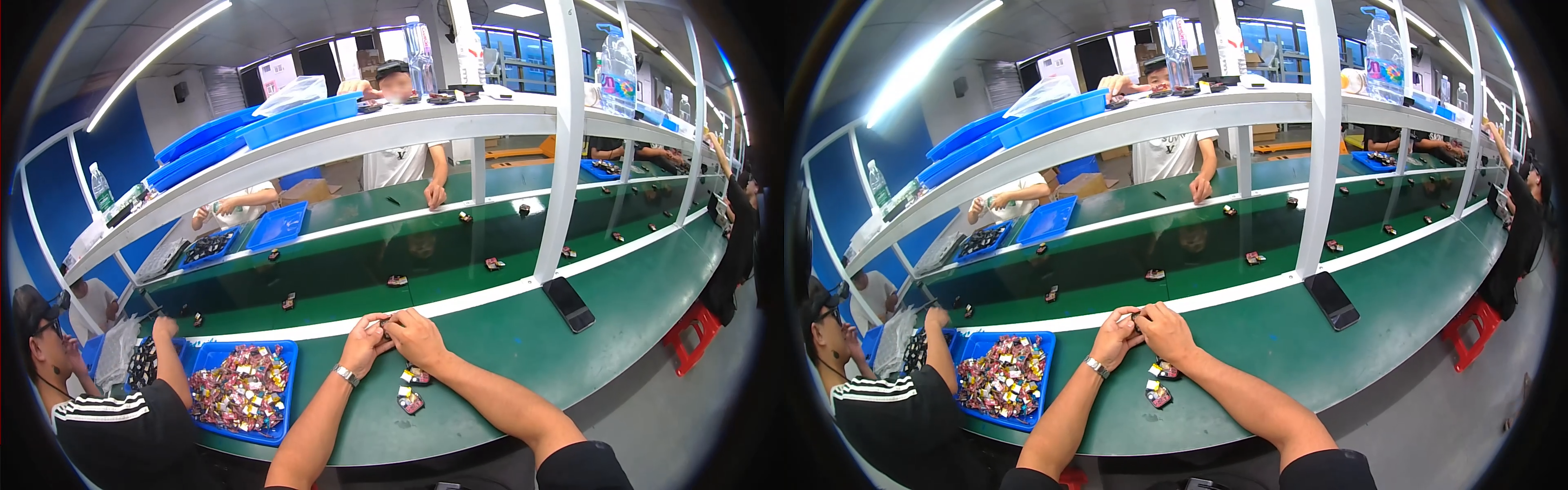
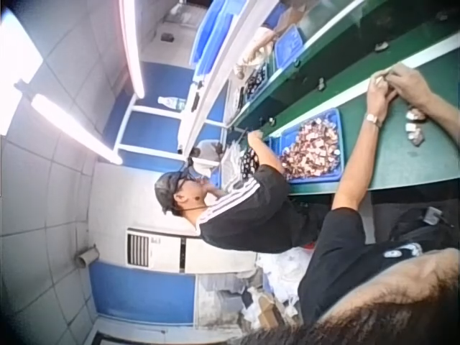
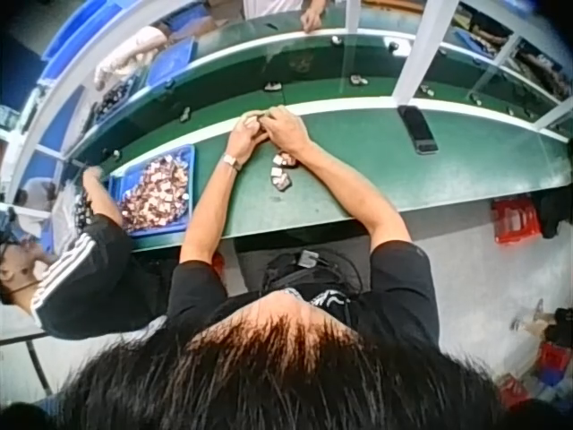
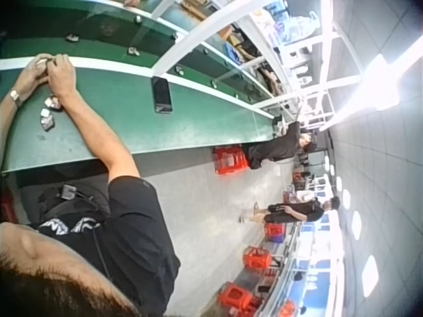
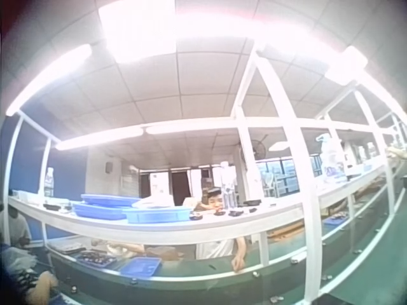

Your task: Assembling small plastic components at a factory workbench.

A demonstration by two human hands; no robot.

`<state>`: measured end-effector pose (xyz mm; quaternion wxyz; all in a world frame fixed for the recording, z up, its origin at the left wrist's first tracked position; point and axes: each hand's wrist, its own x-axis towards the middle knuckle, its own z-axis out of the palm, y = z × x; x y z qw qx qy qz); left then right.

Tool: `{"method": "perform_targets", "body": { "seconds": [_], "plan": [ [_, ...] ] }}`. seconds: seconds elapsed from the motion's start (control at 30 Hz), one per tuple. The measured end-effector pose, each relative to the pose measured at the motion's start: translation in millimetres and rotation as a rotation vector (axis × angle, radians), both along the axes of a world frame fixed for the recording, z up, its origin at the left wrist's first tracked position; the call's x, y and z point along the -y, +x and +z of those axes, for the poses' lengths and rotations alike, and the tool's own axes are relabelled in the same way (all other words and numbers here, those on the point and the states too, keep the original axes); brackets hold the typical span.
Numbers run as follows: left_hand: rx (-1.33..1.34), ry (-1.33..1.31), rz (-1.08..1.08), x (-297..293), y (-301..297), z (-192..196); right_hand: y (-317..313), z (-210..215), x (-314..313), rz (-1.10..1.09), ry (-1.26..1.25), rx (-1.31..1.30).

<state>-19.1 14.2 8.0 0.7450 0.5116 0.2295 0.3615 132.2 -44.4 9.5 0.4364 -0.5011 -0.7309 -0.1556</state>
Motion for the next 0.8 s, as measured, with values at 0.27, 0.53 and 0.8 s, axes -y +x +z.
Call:
{"method": "perform_targets", "body": {
  "seconds": [0.27,0.53,0.8],
  "plan": [
    [0.022,-0.016,0.019,-0.4,-2.4,-1.9,-5.2,3.1,0.5,0.015,0.013,-0.063],
    [-0.001,-0.022,0.033,-0.3,1.0,-1.3,0.8,2.6,-0.5,0.018,0.019,-0.001],
    [0.060,-0.049,0.022,-5.0,-0.8,-5.9,4.0,0.4,0.5,0.080,-0.070,-0.141]
  ]
}}
